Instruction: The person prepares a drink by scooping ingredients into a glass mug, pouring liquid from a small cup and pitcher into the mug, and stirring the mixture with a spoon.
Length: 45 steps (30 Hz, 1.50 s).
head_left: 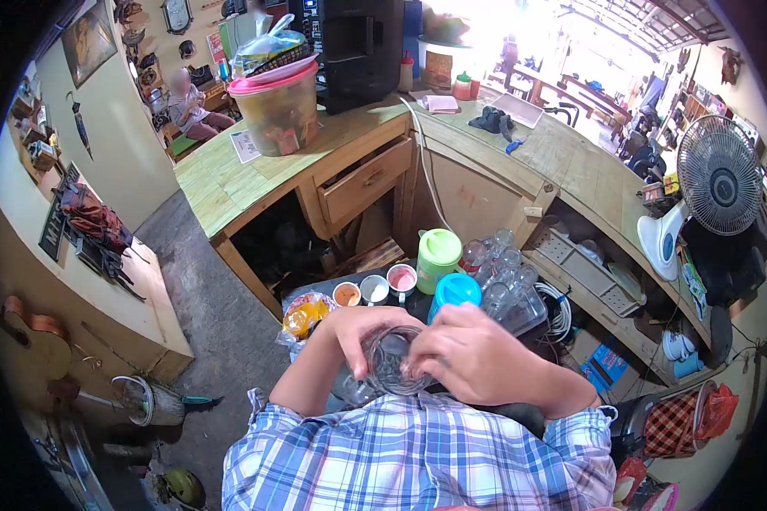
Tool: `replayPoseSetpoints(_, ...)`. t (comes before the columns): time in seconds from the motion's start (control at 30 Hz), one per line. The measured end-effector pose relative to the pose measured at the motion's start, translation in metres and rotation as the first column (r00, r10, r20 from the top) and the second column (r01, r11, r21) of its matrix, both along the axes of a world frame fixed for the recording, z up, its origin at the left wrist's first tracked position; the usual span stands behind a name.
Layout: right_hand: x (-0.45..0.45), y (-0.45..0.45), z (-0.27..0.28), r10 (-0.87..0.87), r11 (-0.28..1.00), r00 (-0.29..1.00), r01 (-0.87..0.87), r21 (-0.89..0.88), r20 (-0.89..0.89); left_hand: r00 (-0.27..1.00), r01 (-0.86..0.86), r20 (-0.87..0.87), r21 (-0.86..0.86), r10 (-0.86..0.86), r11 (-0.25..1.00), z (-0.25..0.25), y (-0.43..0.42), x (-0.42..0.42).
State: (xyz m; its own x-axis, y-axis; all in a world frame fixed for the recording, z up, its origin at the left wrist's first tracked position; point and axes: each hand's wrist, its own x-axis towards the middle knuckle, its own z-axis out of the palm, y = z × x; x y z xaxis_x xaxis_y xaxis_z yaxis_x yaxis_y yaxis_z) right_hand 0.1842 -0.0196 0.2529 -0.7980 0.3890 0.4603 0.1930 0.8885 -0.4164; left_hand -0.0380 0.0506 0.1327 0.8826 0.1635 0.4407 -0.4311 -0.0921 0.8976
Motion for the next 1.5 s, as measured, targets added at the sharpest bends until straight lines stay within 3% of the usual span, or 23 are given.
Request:
replayPoseSetpoints(0.03, 0.006, -0.002, 0.008, -0.002, 1.0, 1.0, 0.002, 0.0, 0.001, 0.997, -0.043, -0.056, 0.136, 0.051, 0.99, 0.01, -0.002, 0.001)
replayPoseSetpoints(0.07, 0.018, -0.005, 0.024, -0.092, 0.996, 0.995, 0.092, 0.004, -0.04, 0.988, -0.055, -0.147, -0.04, 0.048, 0.998, 0.016, -0.011, 0.003)
replayPoseSetpoints(0.1, 0.027, -0.007, 0.032, -0.181, 0.983, 0.98, 0.182, 0.004, -0.081, 0.988, -0.052, -0.144, -0.041, 0.045, 0.998, 0.02, -0.014, 0.001)
replayPoseSetpoints(0.17, 0.025, -0.008, 0.019, -0.167, 0.986, 0.985, 0.168, 0.021, -0.052, 0.942, -0.233, -0.238, 0.042, 0.236, 0.971, 0.027, -0.02, -0.003)
replayPoseSetpoints(0.27, 0.007, -0.009, -0.016, -0.08, 0.997, 0.994, 0.081, -0.011, 0.077, 0.914, -0.329, -0.214, 0.101, 0.344, 0.939, 0.036, -0.025, -0.001)
replayPoseSetpoints(0.43, 0.027, -0.014, 0.006, -0.172, 0.984, 0.985, 0.173, 0.047, -0.018, 0.844, -0.465, -0.215, 0.164, 0.492, 0.87, 0.05, -0.033, -0.002)
replayPoseSetpoints(0.53, 0.004, -0.011, -0.019, -0.13, 0.986, 0.991, 0.125, 0.108, 0.043, 0.801, -0.538, -0.115, 0.292, 0.587, 0.791, 0.05, -0.036, 0.001)
replayPoseSetpoints(0.63, 0.022, -0.021, 0.007, -0.178, 0.972, 0.983, 0.183, 0.144, -0.047, 0.728, -0.62, -0.035, 0.393, 0.684, 0.679, 0.062, -0.043, 0.003)
replayPoseSetpoints(0.7, 0.03, -0.025, 0.02, -0.181, 0.97, 0.982, 0.189, 0.15, -0.061, 0.622, -0.648, 0.084, 0.614, 0.778, 0.452, 0.07, -0.049, 0.002)
replayPoseSetpoints(0.8, 0.016, -0.024, 0.002, -0.21, 0.968, 0.978, 0.208, 0.141, 0.001, 0.565, -0.665, 0.06, 0.623, 0.823, 0.412, 0.074, -0.058, 0.004)
replayPoseSetpoints(0.83, 0.018, -0.025, 0.003, -0.214, 0.967, 0.977, 0.212, 0.142, -0.002, 0.568, -0.662, 0.06, 0.625, 0.821, 0.413, 0.072, -0.06, 0.005)
replayPoseSetpoints(0.9, 0.028, -0.026, 0.011, -0.172, 0.985, 0.985, 0.172, 0.025, -0.023, 0.49, -0.712, 0.269, 0.672, 0.829, 0.203, 0.069, -0.061, 0.008)
replayPoseSetpoints(0.93, 0.039, -0.026, 0.016, -0.127, 0.992, 0.981, 0.128, 0.0, -0.147, 0.49, -0.713, 0.274, 0.672, 0.827, 0.2, 0.068, -0.062, 0.009)
replayPoseSetpoints(0.97, 0.047, -0.032, 0.026, -0.143, 0.989, 0.977, 0.136, -0.05, -0.159, 0.46, -0.732, 0.334, 0.667, 0.823, 0.138, 0.069, -0.064, 0.01)
replayPoseSetpoints(1.1, 0.025, -0.026, 0.0, -0.184, 0.971, 0.978, 0.166, -0.172, -0.094, 0.388, -0.733, 0.481, 0.678, 0.786, -0.053, 0.073, -0.067, 0.015)
replayPoseSetpoints(1.17, 0.039, -0.025, 0.006, -0.203, 0.969, 0.975, 0.186, -0.164, -0.092, 0.376, -0.751, 0.517, 0.656, 0.769, -0.075, 0.071, -0.064, 0.015)
replayPoseSetpoints(1.23, 0.058, -0.031, 0.011, -0.114, 0.963, 0.956, 0.039, -0.267, -0.272, 0.361, -0.77, 0.549, 0.631, 0.754, -0.091, 0.066, -0.062, 0.016)
replayPoseSetpoints(1.37, 0.024, -0.03, -0.005, -0.187, 0.955, 0.974, 0.149, -0.258, -0.129, 0.257, -0.814, 0.709, 0.525, 0.656, -0.249, 0.06, -0.06, 0.022)
replayPoseSetpoints(1.43, 0.033, -0.03, -0.004, -0.173, 0.96, 0.967, 0.124, -0.251, -0.185, 0.227, -0.819, 0.757, 0.489, 0.613, -0.302, 0.056, -0.056, 0.023)
replayPoseSetpoints(1.5, 0.057, -0.034, 0.008, 0.011, 0.98, 0.953, -0.07, -0.186, -0.303, 0.128, -0.854, 0.805, 0.387, 0.58, -0.348, 0.048, -0.057, 0.023)
